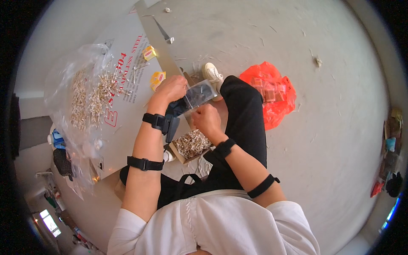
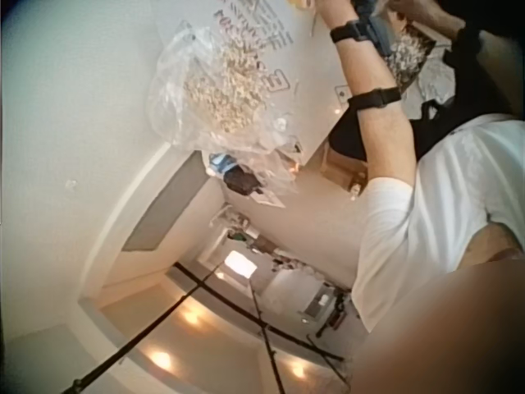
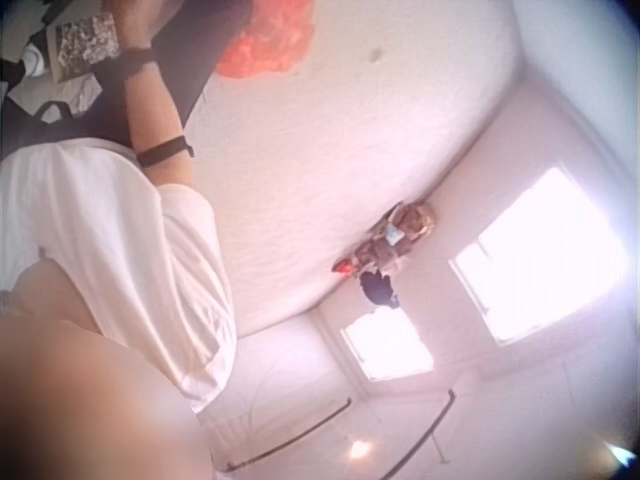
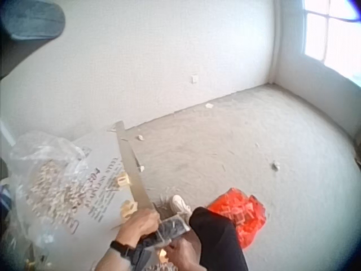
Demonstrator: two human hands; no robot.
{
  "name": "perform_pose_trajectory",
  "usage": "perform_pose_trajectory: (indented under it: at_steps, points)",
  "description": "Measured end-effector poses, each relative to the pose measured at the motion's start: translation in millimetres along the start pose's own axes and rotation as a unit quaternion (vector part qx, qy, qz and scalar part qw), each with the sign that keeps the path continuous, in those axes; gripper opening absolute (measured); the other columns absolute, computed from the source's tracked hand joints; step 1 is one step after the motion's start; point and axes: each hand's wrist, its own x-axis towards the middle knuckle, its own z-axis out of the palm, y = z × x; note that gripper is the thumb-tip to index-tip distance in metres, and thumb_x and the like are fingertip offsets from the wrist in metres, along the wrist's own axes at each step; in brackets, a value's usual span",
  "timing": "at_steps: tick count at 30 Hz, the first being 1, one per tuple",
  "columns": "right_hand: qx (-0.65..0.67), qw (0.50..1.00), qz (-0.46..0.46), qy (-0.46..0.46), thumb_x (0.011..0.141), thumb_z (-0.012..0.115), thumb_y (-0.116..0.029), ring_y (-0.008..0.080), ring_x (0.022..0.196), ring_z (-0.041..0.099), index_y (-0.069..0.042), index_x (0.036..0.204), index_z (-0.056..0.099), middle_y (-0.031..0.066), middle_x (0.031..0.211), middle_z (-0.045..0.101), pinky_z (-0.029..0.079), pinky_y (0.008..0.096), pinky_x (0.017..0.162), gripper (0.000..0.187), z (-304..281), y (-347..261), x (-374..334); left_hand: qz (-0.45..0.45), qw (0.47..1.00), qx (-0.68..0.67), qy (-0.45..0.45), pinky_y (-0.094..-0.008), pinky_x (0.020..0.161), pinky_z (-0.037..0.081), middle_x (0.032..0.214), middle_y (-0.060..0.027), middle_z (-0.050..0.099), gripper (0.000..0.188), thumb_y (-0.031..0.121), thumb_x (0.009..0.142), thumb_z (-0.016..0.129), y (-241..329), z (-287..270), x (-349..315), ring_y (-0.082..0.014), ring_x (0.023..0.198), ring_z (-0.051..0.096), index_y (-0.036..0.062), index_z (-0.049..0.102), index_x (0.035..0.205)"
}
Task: The recorder packages small wooden sticks into a plastic bag.
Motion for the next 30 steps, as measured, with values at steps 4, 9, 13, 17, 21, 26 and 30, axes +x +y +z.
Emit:
perform_pose_trajectory:
  at_steps: [4,9,13,17,21,26,30]
  points:
    - [-0.087,0.952,-0.267,0.122,0.08,0.064,-0.009,0.0393,0.076,0.063,-0.005,0.088,0.066,0.0173,0.079,0.063,0.051,0.0463,0.066,0.01,-5.4,-20.7,-15.8,-0.027,0.998,0.001,0.053,-0.0493,0.068,0.05,0.081,-0.0224,0.065,0.013,0.011,0.078,0.058,-12.4,7.1,-10.4,-0.0429,0.08,0.063,-0.0003,0.063,0.076]
    - [-0.267,0.888,-0.361,0.095,0.076,0.066,-0.006,0.0355,0.082,0.062,-0.007,0.1,0.065,0.013,0.087,0.059,0.052,0.0438,0.067,0.025,-0.4,-19.6,-7.8,-0.025,0.959,-0.137,0.246,-0.0501,0.071,0.05,0.083,-0.0183,0.063,0.012,0.014,0.084,0.065,-15.0,32.7,-53.0,-0.0405,0.084,0.062,0.0037,0.058,0.082]
    - [-0.245,0.877,-0.398,0.112,0.08,0.064,-0.009,0.0346,0.078,0.062,-0.006,0.098,0.064,0.0117,0.083,0.061,0.05,0.0456,0.075,0.018,3.0,-18.6,-9.2,-0.065,0.907,-0.186,0.373,-0.0465,0.065,0.047,0.078,-0.0138,0.057,0.012,0.005,0.082,0.067,-10.5,60.4,-127.5,-0.0366,0.078,0.059,0.0042,0.055,0.082]
    - [-0.223,0.881,-0.415,0.039,0.078,0.065,-0.006,0.0344,0.081,0.061,-0.005,0.096,0.064,0.0125,0.088,0.061,0.049,0.0458,0.074,0.018,31.1,-28.6,-10.7,-0.145,0.883,-0.182,0.408,-0.0444,0.066,0.049,0.078,-0.0125,0.057,0.012,0.001,0.08,0.067,-38.9,81.7,-206.0,-0.0356,0.077,0.058,0.0041,0.056,0.083]
    - [-0.196,0.848,-0.493,0.005,0.076,0.065,-0.004,0.0331,0.087,0.059,-0.004,0.096,0.063,0.0119,0.092,0.06,0.048,0.044,0.076,0.019,65.7,-39.5,-4.2,-0.269,0.847,-0.153,0.432,-0.0427,0.078,0.049,0.093,-0.0134,0.059,0.022,-0.002,0.077,0.068,-86.6,86.5,-261.6,-0.0342,0.09,0.058,0.005,0.058,0.096]
    - [-0.225,0.824,-0.52,0.001,0.076,0.066,-0.005,0.031,0.087,0.058,-0.007,0.095,0.063,0.0098,0.091,0.059,0.048,0.0422,0.077,0.019,89.5,-39.0,5.7,-0.36,0.801,-0.095,0.468,-0.0453,0.091,0.044,0.109,-0.0127,0.058,0.035,0.0,0.075,0.071,-158.2,74.6,-281.6,-0.0349,0.107,0.053,0.006,0.058,0.107]
    - [-0.236,0.833,-0.501,-0.009,0.077,0.067,-0.006,0.0298,0.083,0.058,-0.009,0.092,0.063,0.0086,0.088,0.058,0.048,0.0407,0.072,0.016,96.3,-42.3,11.6,-0.332,0.821,-0.046,0.463,-0.046,0.092,0.043,0.109,-0.0098,0.058,0.039,0.002,0.071,0.076,-198.6,59.9,-260.7,-0.0341,0.107,0.052,0.0094,0.061,0.106]
